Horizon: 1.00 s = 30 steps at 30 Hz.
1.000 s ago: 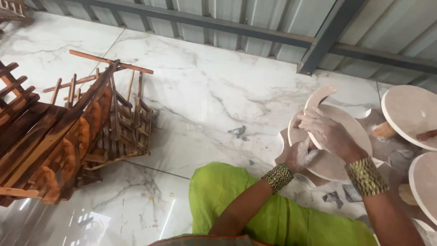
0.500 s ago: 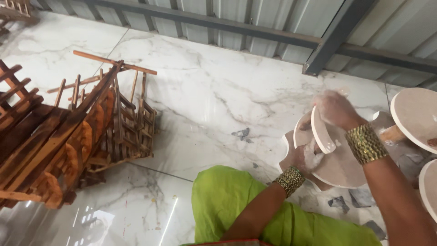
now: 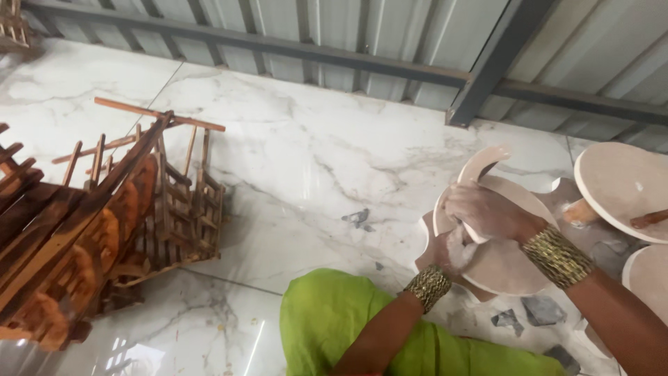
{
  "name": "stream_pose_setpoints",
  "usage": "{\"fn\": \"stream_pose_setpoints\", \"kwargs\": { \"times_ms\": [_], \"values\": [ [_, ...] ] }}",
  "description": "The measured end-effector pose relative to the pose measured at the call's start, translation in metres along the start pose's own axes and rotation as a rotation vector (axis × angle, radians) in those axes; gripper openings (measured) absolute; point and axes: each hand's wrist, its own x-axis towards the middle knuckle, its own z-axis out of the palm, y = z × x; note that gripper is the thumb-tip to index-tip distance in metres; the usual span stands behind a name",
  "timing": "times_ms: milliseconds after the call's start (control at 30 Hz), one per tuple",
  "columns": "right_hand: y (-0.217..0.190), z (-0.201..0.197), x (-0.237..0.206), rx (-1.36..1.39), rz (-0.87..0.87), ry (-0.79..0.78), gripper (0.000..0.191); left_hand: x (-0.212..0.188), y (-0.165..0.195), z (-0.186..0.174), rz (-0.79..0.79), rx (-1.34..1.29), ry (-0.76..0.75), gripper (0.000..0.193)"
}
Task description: The person sits on the floor and smooths small wooden stool components, rubbing a sanding block over the round seats and curved backrests and working a white paste into the surfaces by hand. They turn the parts over and set finished pieces aside with the other completed stools.
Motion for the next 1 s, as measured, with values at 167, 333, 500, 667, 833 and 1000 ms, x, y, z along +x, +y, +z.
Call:
{"fn": "stream_pose_setpoints", "kwargs": {
  "times_ms": [167, 333, 500, 667, 833, 1000],
  "values": [
    [0.068, 0.005, 0.012, -0.022, 0.135, 0.172, 0.012, 0.007, 0.017, -0.016, -0.028, -0.145, 0.093, 0.064],
    [0.125, 0.004, 0.002, -0.079, 0.196, 0.406, 0.018, 0.015, 0.03, -0.026, -0.12, -0.125, 0.127, 0.043],
    [0.154, -0.009, -0.033, -0.179, 0.615, 0.537, 0.023, 0.018, 0.028, -0.026, -0.105, -0.128, 0.145, 0.044],
    [0.154, -0.002, -0.076, -0.503, 1.026, 0.619, 0.028, 0.019, 0.025, -0.025, -0.084, -0.146, 0.146, 0.042],
    [0.132, 0.034, -0.143, -0.575, 1.395, 0.427, 0.038, 0.018, 0.021, -0.019, -0.072, -0.152, 0.19, 0.04],
    [0.065, 0.13, -0.198, -0.545, 0.962, 0.361, 0.03, 0.014, 0.014, -0.012, -0.087, -0.06, 0.228, 0.033]
  ]
}}
